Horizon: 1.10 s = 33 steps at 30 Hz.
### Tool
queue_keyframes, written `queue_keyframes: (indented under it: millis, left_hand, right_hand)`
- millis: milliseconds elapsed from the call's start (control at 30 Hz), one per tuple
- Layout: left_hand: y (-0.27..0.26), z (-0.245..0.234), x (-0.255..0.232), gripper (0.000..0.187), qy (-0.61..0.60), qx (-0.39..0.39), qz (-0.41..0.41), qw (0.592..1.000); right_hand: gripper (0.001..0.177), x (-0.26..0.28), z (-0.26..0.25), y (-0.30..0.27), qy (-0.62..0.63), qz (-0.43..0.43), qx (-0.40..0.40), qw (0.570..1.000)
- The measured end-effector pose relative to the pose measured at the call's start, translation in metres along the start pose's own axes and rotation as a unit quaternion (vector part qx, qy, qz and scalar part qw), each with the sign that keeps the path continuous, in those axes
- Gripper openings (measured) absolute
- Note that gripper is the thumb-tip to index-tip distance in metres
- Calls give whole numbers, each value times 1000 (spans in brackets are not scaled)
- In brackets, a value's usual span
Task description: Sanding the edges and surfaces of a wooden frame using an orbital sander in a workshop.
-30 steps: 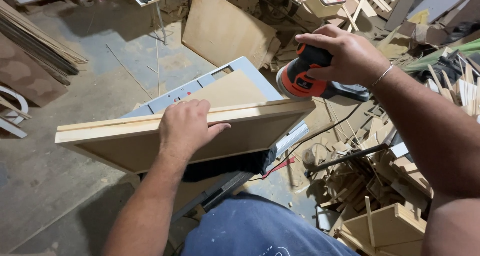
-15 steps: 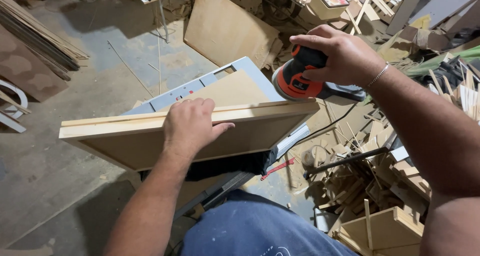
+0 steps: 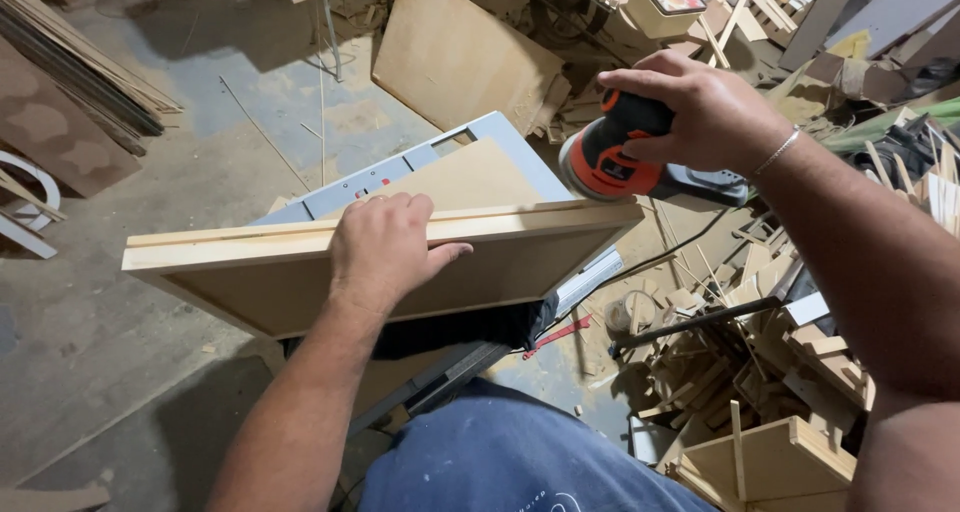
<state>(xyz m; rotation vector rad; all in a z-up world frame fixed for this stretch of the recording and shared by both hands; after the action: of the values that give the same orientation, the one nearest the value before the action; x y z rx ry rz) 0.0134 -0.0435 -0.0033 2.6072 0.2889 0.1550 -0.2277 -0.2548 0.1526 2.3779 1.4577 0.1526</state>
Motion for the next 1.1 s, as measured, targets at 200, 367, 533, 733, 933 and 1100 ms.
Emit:
queue_keyframes:
  millis: [200, 367, 533, 733, 933, 1100]
  left_hand:
    - [1, -2, 1, 73, 1, -1, 6, 1000]
    - [4, -6, 1, 75, 5, 35, 2, 999]
    - [5, -5, 1, 75, 6, 18, 5, 1000]
    - [1, 0, 0, 75, 8, 30, 2, 1000]
    - [-3, 1, -1, 73, 10, -84, 14, 996]
    - [-3, 4, -2, 70, 5, -87, 6, 996]
  right_hand:
    - [77, -11, -7, -12, 3, 20, 9, 1000]
    - [81, -24, -8, -17, 9, 76, 24, 997]
    - [81, -26, -2, -12, 26, 31, 6, 999]
    - [83, -9, 3, 2, -5, -3, 0, 1000]
    - [81, 8, 8, 15, 23, -39, -9, 999]
    - [81, 19, 0, 23, 45, -59, -42, 996]
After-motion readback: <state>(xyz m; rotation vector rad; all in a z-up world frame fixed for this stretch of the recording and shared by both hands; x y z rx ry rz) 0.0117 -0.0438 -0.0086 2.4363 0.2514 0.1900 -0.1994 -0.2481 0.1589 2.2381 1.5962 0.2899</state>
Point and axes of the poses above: each hand's wrist, its own y-axis towards the middle knuckle, its own z-axis out of the palm, x = y × z, the point moved 4 cm from there along y, towards the middle knuckle, and after that the axes turned 14 degrees about -x, right-handed, at the moved point
